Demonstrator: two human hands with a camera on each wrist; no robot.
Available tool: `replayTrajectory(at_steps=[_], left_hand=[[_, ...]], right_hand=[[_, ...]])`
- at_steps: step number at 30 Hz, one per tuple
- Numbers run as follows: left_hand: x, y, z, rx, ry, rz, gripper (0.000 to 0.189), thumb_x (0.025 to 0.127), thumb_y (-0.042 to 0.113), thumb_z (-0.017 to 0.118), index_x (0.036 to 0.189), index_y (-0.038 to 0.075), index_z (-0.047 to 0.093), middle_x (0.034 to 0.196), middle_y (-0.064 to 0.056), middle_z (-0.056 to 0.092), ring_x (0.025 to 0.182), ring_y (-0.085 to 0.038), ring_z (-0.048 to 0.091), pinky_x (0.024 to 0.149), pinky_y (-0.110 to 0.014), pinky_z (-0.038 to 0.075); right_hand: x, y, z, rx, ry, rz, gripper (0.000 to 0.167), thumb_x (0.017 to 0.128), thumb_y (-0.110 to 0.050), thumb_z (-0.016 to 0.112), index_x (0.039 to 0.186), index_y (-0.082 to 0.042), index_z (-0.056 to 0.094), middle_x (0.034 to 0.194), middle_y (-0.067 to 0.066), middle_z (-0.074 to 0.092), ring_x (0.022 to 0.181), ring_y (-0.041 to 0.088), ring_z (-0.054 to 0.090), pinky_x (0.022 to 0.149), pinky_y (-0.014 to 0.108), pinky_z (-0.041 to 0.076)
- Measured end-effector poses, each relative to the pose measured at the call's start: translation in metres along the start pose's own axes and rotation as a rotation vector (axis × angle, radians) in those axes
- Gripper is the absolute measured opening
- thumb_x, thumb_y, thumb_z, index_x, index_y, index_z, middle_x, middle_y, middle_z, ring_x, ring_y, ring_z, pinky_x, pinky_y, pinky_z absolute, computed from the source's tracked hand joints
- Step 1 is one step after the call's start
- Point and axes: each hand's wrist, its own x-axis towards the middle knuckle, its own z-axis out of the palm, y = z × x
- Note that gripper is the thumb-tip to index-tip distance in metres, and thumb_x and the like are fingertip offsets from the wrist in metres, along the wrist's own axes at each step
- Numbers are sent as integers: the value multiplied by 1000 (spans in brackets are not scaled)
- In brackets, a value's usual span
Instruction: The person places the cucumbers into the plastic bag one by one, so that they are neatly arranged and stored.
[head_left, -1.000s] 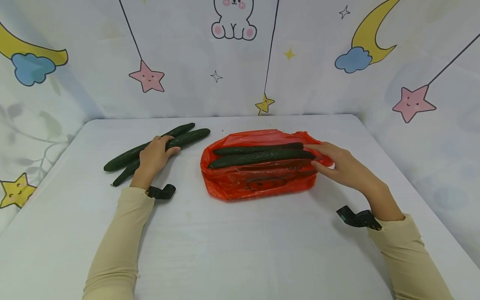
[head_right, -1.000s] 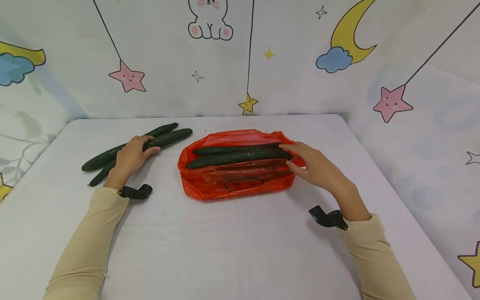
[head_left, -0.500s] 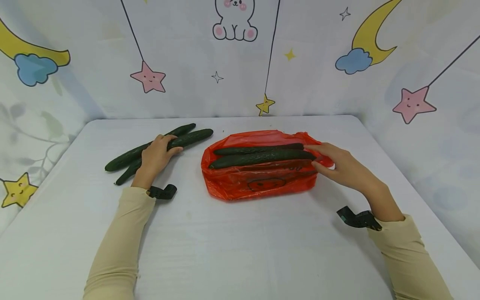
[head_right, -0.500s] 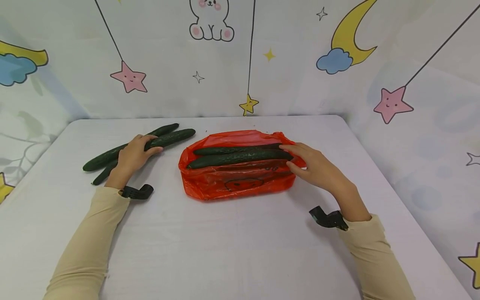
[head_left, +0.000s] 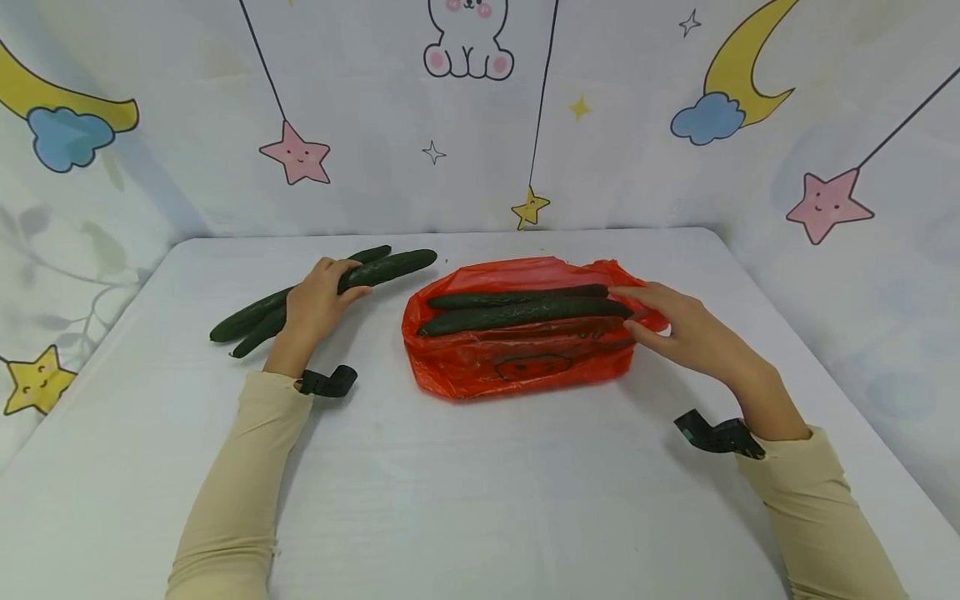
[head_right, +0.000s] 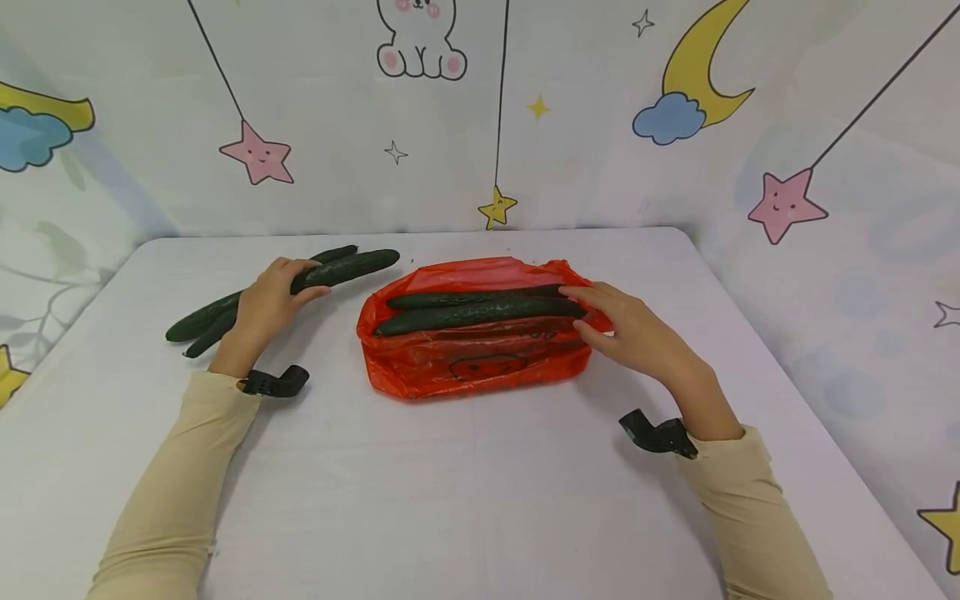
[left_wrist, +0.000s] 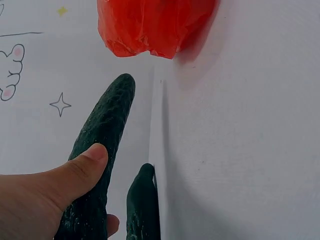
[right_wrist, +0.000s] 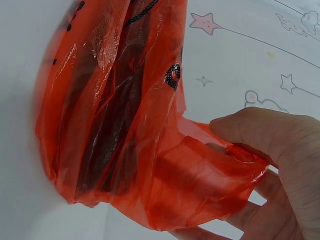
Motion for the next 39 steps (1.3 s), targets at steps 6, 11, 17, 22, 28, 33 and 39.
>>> replayTrajectory(at_steps=[6, 11, 17, 22, 28, 33, 39], left_hand=[[0, 6, -3, -15, 31, 21, 52, 92, 27, 68, 134, 1, 54, 126, -26, 52, 115, -42, 54, 91, -57, 47], [0, 11, -6, -14, 43, 38, 51, 92, 29, 68, 134, 2, 55, 123, -25, 54, 111, -40, 56, 89, -56, 48], [-1, 18, -9, -16, 59, 64, 52, 91, 31, 69, 133, 4, 57, 122, -23, 55, 107, -39, 58, 85, -54, 49], [-1, 23, -10, -29, 68, 81, 52, 91, 31, 70, 133, 3, 57, 122, -22, 56, 105, -38, 58, 85, -53, 50], [-1, 31, -13, -48, 53, 96, 52, 91, 30, 70, 133, 3, 57, 124, -21, 56, 108, -38, 58, 88, -53, 50], [-3, 39, -16, -44, 50, 114, 51, 91, 29, 70, 133, 4, 57, 124, -21, 57, 107, -38, 58, 88, -53, 50], [-6, 47, -18, -27, 59, 162, 51, 90, 30, 71, 132, 4, 59, 123, -20, 58, 103, -37, 61, 83, -50, 51]], right_hand=[[0, 1, 0, -6, 1, 3, 51, 92, -5, 64, 141, -3, 48, 138, 22, 50, 121, 41, 49, 91, 63, 47], [0, 1, 1, -6, 3, -2, 51, 92, -5, 64, 141, -4, 48, 138, 21, 51, 120, 40, 50, 90, 62, 47], [0, 2, 1, -1, 4, -7, 52, 92, -4, 64, 141, -4, 48, 138, 22, 51, 119, 40, 50, 90, 62, 47], [1, 1, 1, -4, 4, -16, 52, 92, -4, 64, 141, -4, 48, 137, 22, 51, 120, 40, 50, 90, 62, 47], [0, 1, 1, -14, 8, -20, 53, 91, -3, 65, 141, -3, 47, 138, 22, 50, 121, 40, 49, 90, 62, 47], [1, 1, 1, -9, 15, -23, 52, 91, -3, 65, 140, -2, 48, 137, 21, 51, 117, 38, 52, 89, 60, 49], [2, 2, 1, -11, 18, -32, 53, 91, -2, 65, 141, -3, 48, 136, 20, 52, 113, 36, 55, 87, 58, 50]])
